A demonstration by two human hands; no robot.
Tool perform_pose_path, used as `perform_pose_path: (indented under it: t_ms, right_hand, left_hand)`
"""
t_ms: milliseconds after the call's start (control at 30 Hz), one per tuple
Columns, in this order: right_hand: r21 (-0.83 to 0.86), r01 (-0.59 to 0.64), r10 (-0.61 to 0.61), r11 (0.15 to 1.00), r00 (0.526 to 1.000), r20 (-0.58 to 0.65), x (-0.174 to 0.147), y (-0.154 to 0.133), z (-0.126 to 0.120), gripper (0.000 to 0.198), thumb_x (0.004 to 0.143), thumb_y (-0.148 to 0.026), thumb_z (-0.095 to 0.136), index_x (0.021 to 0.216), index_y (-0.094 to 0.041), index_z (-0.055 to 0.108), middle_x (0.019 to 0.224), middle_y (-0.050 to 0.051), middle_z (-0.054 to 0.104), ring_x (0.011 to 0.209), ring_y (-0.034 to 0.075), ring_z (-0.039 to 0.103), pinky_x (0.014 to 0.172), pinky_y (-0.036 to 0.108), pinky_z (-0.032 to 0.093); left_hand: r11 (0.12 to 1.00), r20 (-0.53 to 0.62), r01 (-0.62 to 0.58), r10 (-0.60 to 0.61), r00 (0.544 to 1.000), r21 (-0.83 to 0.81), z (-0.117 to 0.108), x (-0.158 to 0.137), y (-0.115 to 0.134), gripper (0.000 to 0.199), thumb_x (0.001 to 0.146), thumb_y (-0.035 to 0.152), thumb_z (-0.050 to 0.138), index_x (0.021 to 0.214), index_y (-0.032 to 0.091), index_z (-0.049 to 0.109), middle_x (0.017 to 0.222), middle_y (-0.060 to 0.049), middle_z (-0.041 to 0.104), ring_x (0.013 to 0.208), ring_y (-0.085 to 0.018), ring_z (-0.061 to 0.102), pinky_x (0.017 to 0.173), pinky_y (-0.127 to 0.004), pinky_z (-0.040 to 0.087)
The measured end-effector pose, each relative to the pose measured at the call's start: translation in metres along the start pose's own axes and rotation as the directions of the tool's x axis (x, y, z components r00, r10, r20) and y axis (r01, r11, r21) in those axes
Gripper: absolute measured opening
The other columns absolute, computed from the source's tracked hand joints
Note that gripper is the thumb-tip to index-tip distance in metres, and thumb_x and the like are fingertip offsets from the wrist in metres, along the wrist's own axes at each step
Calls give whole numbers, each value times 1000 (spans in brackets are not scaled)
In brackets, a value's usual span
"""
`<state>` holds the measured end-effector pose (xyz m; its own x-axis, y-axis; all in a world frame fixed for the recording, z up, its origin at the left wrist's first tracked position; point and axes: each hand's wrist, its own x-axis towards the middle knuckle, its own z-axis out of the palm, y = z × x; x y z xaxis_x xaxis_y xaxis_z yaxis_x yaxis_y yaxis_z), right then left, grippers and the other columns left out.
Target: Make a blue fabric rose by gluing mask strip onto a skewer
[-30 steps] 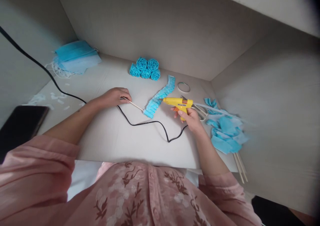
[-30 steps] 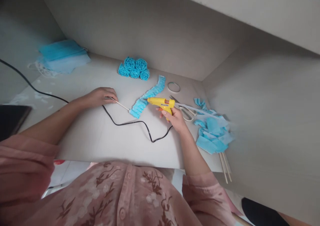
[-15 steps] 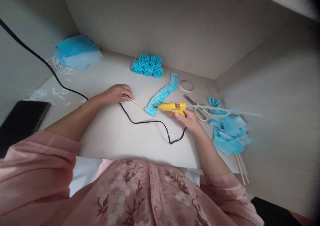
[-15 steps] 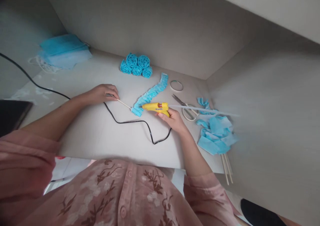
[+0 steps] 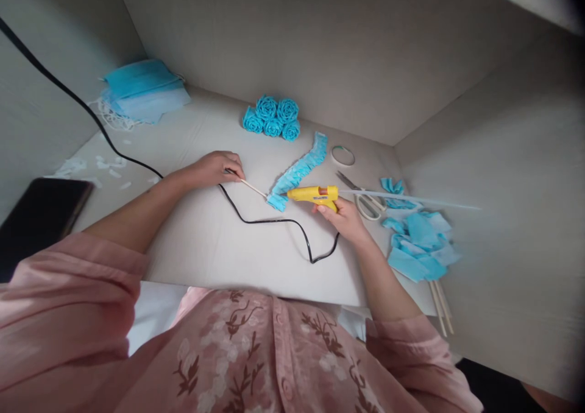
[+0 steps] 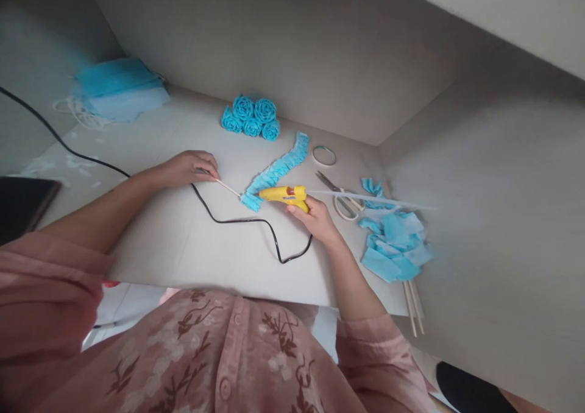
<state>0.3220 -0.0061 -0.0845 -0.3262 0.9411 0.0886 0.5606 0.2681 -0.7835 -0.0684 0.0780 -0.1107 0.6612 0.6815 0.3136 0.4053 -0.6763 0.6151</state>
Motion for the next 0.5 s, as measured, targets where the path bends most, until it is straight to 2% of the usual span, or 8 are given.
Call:
perform_pose_path:
  t_ms: [300, 500]
  right_hand:
    - [-12, -7, 7, 1000, 1000, -30, 1, 1, 4, 34, 83, -50, 65, 77, -17, 69, 73, 4, 68, 66, 17, 57, 67, 30, 48]
    - [-47, -20, 18, 999, 999, -47, 1, 2, 4, 35, 81, -52, 65, 81, -17, 70, 72, 4, 66, 67, 18, 56, 64, 30, 48]
  left_hand:
    - [1000, 13, 5, -5, 1000, -8, -2, 1, 1, 40, 93, 58, 63, 87, 22, 80, 87, -5, 71, 80, -15, 65, 75, -24, 47]
    - [1000, 9, 2, -2, 1000, -9, -2, 1, 1, 43, 92, 61, 62, 86, 21, 79, 87, -5, 71, 80, -15, 65, 75, -24, 48]
